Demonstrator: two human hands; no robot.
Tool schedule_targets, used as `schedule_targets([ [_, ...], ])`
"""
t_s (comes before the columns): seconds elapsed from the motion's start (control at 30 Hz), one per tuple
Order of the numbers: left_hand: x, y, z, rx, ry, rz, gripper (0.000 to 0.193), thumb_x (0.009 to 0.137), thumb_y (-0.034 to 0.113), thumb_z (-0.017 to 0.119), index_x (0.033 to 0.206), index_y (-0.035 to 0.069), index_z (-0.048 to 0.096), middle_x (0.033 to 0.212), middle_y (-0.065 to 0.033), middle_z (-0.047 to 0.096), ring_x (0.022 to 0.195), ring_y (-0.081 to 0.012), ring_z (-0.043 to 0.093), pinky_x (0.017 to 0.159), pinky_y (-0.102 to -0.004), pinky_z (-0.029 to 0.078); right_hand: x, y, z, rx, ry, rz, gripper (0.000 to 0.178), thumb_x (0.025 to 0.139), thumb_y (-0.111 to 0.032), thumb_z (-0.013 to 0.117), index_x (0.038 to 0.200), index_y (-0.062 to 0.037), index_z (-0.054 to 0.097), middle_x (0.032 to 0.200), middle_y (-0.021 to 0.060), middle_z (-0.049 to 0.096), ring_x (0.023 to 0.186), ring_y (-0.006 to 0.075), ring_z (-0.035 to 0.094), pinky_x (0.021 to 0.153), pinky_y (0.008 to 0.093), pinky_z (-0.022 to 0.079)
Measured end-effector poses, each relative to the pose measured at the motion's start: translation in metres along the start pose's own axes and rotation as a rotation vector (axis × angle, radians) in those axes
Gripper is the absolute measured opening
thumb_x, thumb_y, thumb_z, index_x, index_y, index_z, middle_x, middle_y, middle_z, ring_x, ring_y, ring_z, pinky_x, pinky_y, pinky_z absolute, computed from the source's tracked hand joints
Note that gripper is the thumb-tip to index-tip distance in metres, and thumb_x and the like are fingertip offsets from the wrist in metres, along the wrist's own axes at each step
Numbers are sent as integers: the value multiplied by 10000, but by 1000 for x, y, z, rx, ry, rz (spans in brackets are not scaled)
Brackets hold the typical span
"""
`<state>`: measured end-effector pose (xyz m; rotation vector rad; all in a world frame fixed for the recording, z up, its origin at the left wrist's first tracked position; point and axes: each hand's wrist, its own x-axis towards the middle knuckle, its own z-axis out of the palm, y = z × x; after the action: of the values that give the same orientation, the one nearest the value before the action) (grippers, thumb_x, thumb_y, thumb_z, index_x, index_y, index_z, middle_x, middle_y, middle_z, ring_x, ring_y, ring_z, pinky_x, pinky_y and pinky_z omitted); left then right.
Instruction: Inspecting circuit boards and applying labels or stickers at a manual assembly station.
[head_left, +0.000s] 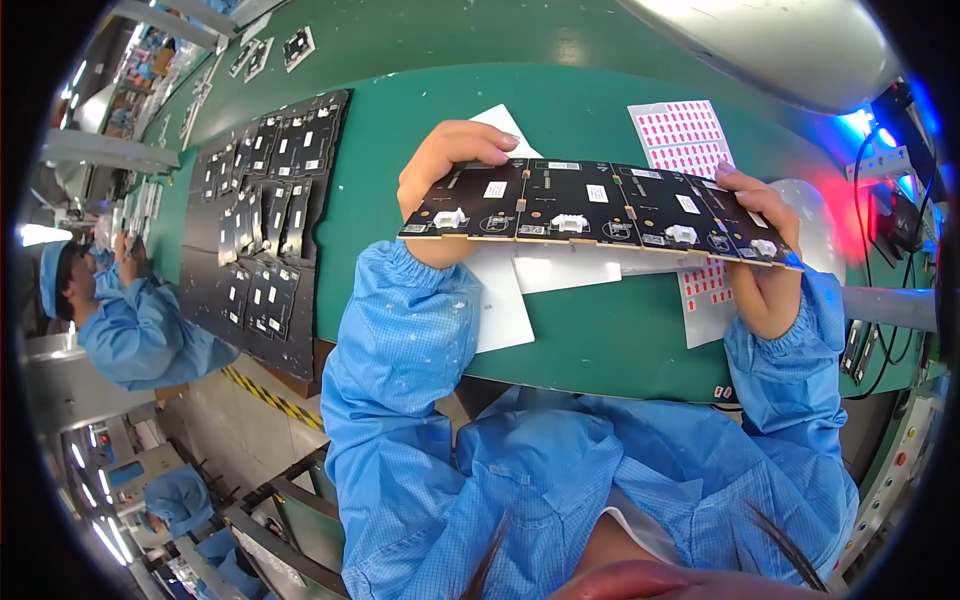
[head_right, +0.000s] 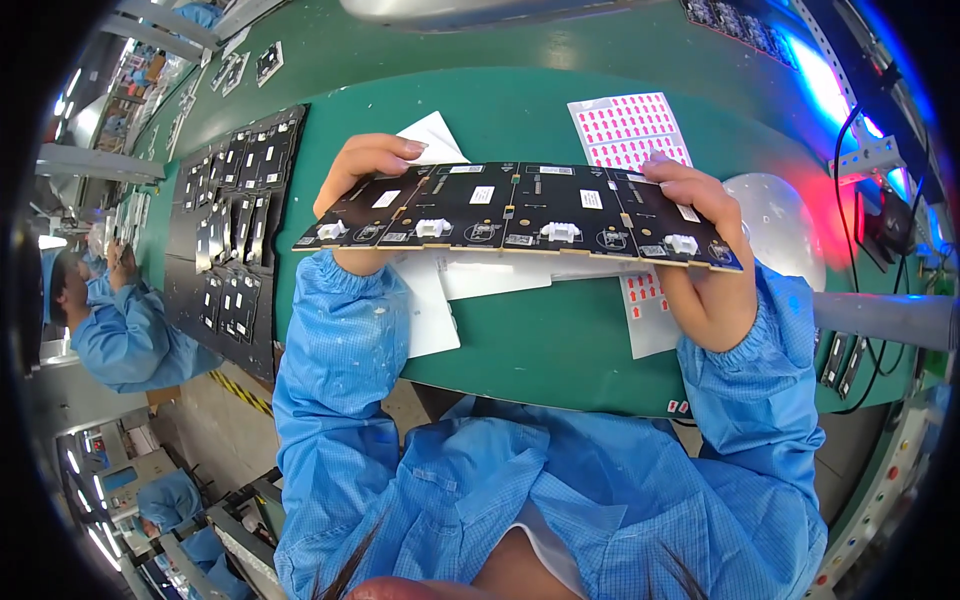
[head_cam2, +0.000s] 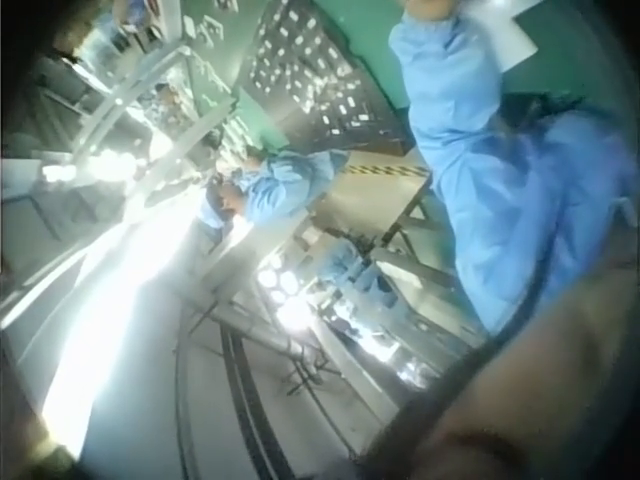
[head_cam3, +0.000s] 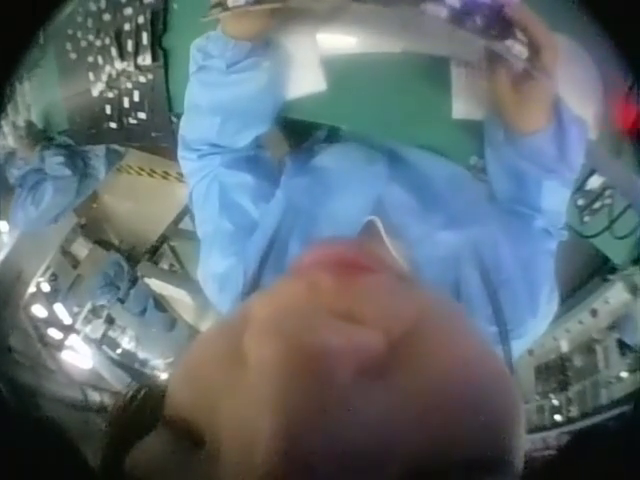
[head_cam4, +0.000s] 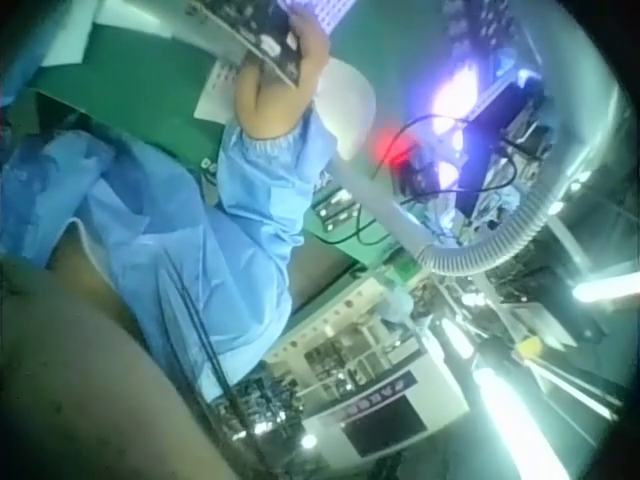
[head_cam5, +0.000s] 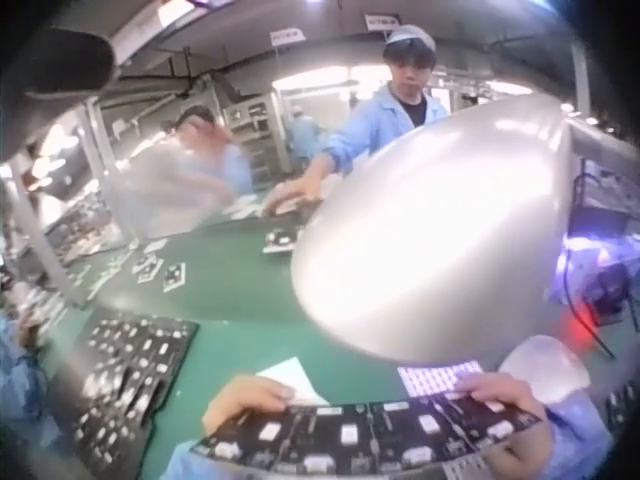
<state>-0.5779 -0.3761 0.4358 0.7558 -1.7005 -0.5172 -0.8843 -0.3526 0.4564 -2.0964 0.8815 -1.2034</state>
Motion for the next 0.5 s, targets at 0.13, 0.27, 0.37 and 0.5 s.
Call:
schedule_targets([
  [0.13, -2, 9, 2, -171, 42, -115, 291, 628, -83, 705, 878, -15, 573, 903, -148, 617, 829, -213, 611, 751, -314, 511, -4, 2, -3, 7, 3, 60, 360, 736, 120, 460, 1079, 12, 472, 1127, 189, 536, 1069, 291, 526, 942, 350, 378],
  [0.27, -3, 11, 9, -245, 128, -246, 251, 652, -172, 644, 867, -49, 603, 826, -149, 643, 803, -217, 634, 731, -313, 539, -10, -11, -4, -158, 20, 27, 197, 819, 48, 491, 1000, 34, 566, 939, 165, 629, 886, 260, 616, 825, 307, 453],
  [0.37, 1, 16, 12, -314, 284, -401, 247, 632, -171, 666, 840, -49, 611, 827, -123, 642, 796, -206, 631, 736, -312, 534, -11, -9, -5, -302, 56, -5, 148, 838, 7, 528, 968, 40, 593, 870, 152, 652, 802, 242, 639, 749, 278, 476],
  [0.5, 13, -8, -44, -123, 877, -272, 152, 761, 91, 673, 710, -40, 615, 763, -105, 641, 652, -161, 597, 622, -276, 492, -24, -11, 5, -425, 90, -22, 118, 804, 43, 550, 914, 37, 592, 861, 167, 651, 771, 243, 639, 690, 264, 480],
])
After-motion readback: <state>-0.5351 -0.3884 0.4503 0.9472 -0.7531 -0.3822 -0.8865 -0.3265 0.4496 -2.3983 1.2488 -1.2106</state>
